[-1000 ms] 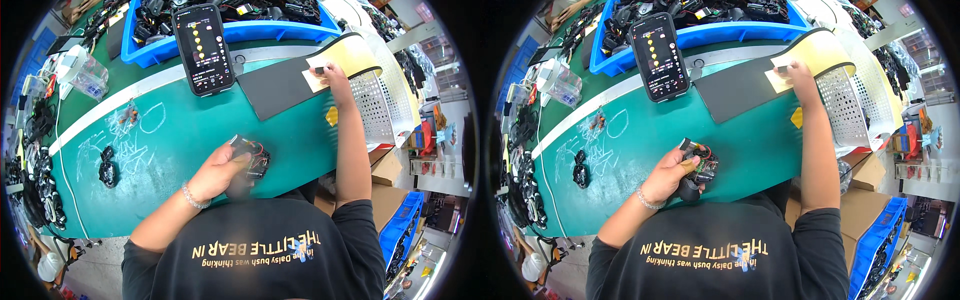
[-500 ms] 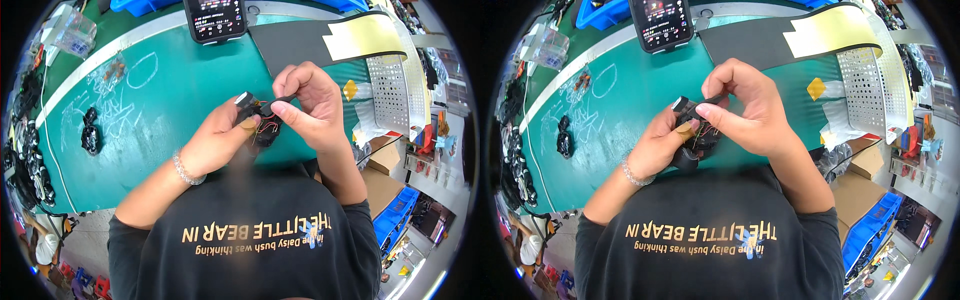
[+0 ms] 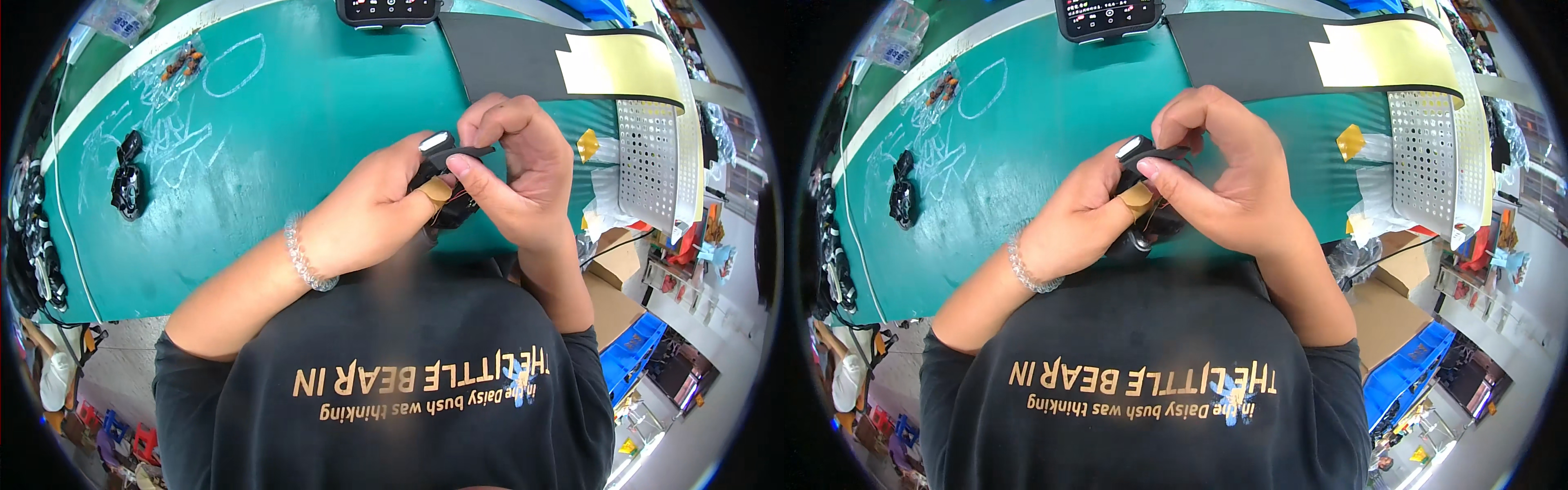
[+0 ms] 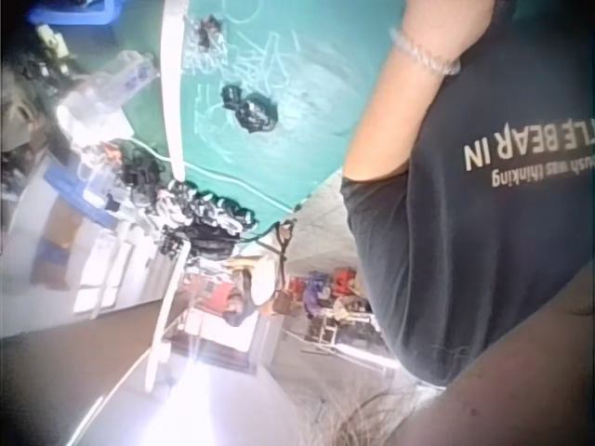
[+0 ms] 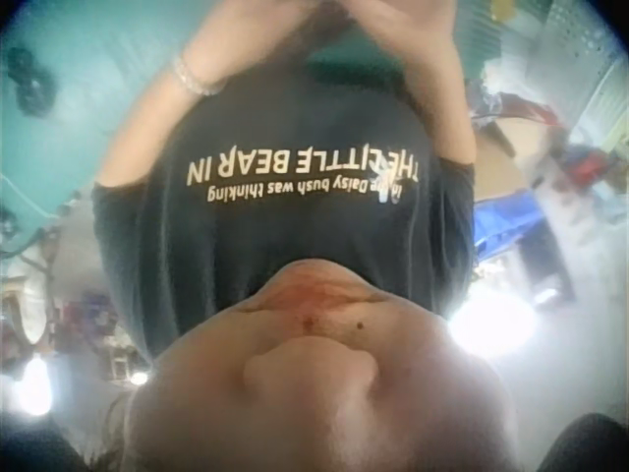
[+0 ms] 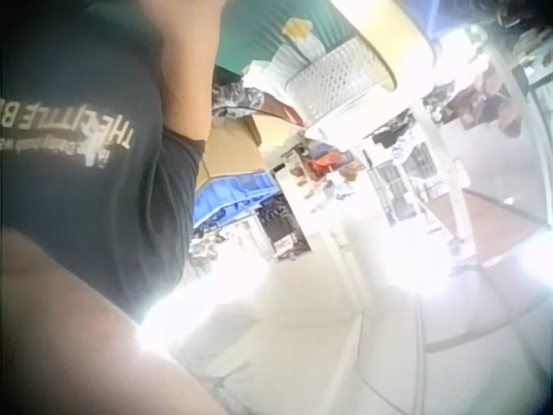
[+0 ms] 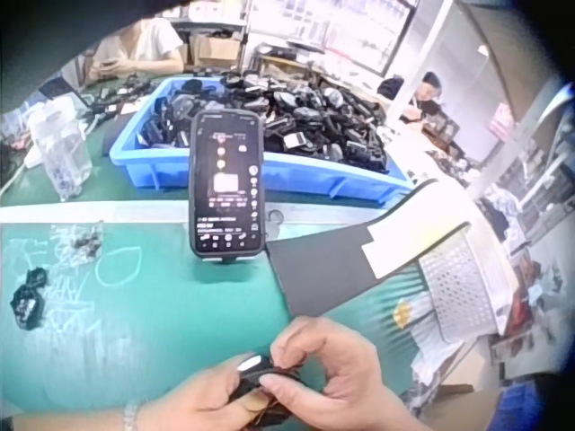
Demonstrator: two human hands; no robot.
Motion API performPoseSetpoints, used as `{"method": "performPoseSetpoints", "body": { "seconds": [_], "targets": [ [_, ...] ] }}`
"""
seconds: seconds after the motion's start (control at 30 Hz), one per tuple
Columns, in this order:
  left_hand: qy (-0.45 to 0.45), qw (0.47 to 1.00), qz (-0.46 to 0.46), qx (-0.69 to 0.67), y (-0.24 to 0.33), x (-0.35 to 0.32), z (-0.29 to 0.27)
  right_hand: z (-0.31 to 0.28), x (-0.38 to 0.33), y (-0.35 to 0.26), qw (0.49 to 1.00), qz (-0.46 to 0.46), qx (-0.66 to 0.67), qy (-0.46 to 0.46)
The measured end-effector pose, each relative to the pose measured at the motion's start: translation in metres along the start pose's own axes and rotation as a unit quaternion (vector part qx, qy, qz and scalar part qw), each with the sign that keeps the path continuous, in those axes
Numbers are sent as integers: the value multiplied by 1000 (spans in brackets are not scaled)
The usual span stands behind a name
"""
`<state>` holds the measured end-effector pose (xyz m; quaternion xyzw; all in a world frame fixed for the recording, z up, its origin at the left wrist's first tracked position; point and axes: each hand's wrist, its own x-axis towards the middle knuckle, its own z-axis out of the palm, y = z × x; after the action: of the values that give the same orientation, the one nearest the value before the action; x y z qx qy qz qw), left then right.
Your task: The person repairs a small black electronic device on a green workbench. They manipulate internal wires, connect a small circuit board, and apply black tape to secure the components.
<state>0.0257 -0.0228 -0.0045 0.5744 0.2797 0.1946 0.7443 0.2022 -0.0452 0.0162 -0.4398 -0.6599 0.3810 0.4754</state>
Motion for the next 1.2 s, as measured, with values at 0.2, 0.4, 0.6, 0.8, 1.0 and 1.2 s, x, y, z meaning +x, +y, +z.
{"method": "performPoseSetpoints", "body": {
  "seconds": [0.2, 0.4, 0.6, 0.8, 1.0, 1.2],
  "targets": [
    [-7, 999, -22, -25, 3, -1, 0, -2, 1, 2, 1000, -8, -5, 2],
    [-7, 1000, -22, 3, 3, 0, -1, -1, 2, 5, 1000, -26, -5, 3],
    [1, 1000, -21, -8, 0, 0, 0, -1, 2, 6, 1000, -30, -2, 6],
    [-12, 1000, -22, -9, 4, 0, 0, -1, 2, 7, 999, -36, -19, 10],
    [-20, 1000, -11, 1, 0, -1, 0, 0, 2, 4, 998, -47, -45, 16],
    [6, 997, 17, 81, 4, -4, 0, 2, 1, 4, 997, -61, -17, 32]
  ]
}}
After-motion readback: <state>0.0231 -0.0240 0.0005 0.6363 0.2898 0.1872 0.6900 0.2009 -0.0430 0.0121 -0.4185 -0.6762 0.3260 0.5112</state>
